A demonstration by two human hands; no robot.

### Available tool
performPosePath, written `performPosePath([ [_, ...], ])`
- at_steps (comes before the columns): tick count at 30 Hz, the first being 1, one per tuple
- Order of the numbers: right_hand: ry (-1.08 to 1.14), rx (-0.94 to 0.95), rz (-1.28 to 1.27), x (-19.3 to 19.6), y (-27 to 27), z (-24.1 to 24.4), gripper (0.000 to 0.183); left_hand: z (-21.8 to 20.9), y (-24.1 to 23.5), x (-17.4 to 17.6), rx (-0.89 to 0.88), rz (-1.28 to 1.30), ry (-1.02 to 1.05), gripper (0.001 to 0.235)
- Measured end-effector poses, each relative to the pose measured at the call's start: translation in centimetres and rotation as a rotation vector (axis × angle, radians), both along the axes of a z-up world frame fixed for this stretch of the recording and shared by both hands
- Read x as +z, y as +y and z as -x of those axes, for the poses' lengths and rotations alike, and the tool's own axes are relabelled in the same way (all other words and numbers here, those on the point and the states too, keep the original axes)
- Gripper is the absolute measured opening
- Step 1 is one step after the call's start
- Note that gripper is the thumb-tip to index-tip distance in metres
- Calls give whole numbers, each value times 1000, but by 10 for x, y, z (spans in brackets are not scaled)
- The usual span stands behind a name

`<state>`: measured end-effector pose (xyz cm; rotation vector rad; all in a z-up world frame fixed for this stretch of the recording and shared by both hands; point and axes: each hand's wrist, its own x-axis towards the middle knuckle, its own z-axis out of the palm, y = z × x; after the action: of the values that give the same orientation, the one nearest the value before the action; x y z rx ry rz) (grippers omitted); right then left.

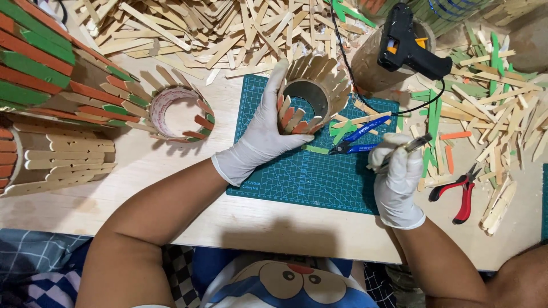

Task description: Assembling and shaping a decorative container using popsicle sticks, glue, and hand tools.

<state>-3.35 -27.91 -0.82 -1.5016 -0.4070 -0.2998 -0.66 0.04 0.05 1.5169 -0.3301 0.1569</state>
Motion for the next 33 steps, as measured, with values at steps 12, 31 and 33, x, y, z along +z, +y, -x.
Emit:
performPosePath([
  [12, 106, -88, 118, 36, 12, 10, 33, 20, 1, 40, 184, -505, 98, 146],
  [31, 263, 820, 233, 24, -19, -3, 49, 35, -27, 10, -9, -1414, -379, 41],
  [33, 291, 821, 354, 45, -10, 3, 49, 36, -23, 8, -34, -1360, -355, 35],
])
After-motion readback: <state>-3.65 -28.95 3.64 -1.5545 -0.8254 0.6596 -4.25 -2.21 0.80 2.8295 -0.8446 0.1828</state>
